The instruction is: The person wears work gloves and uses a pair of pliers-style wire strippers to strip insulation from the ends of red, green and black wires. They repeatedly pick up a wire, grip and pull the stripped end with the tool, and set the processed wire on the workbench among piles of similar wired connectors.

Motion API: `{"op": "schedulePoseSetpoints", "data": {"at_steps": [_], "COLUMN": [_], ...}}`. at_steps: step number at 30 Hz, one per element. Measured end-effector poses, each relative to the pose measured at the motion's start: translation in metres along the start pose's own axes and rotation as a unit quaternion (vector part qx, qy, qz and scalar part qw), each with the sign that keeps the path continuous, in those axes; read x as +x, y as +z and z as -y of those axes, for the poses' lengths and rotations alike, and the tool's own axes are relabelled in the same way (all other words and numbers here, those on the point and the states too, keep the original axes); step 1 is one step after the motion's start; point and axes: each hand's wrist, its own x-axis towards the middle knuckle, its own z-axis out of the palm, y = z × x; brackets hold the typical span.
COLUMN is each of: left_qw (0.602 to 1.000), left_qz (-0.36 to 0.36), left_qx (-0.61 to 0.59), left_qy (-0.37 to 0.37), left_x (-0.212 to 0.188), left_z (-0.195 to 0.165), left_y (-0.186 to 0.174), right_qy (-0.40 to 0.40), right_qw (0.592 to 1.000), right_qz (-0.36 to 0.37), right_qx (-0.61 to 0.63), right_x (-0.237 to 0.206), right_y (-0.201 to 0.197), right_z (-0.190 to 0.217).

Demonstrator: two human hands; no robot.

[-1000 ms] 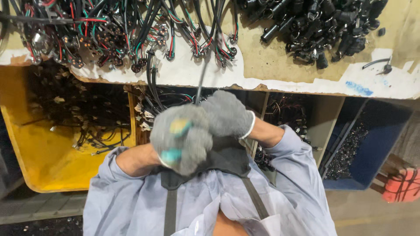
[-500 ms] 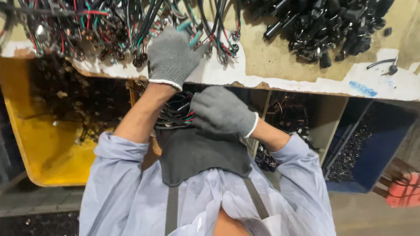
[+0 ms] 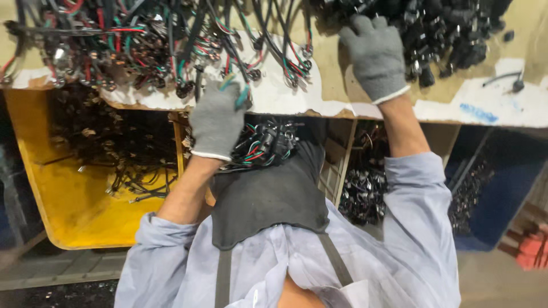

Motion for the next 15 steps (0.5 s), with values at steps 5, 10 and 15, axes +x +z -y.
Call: {"op": "schedulePoseSetpoints", "data": {"at_steps": [5,10,15], "left_qw": [0.998,0.994,0.993], "left_qz": [0.062,0.096,0.051], "left_qx": [-0.016,-0.036,-0.107], "left_qy": [-0.012,-0.033,0.001], "left_x": [0.001,0.006,0.015], "left_z": [-0.005,-0.002,-0.005], "left_y": [0.004,0.021,-0.003], "right_qy": [0.077,0.301,0.198], "right_qw": [0.928,0.541,0.832], "right_qz": [-0.242,-0.411,-0.335], "right_qx": [0.272,0.669,0.394], "right_x": [-0.008,-0.002,-0.011], "right_y": [-0.025,-0.022,-0.031], "right_z": [0.002,0.055,0.111]}}
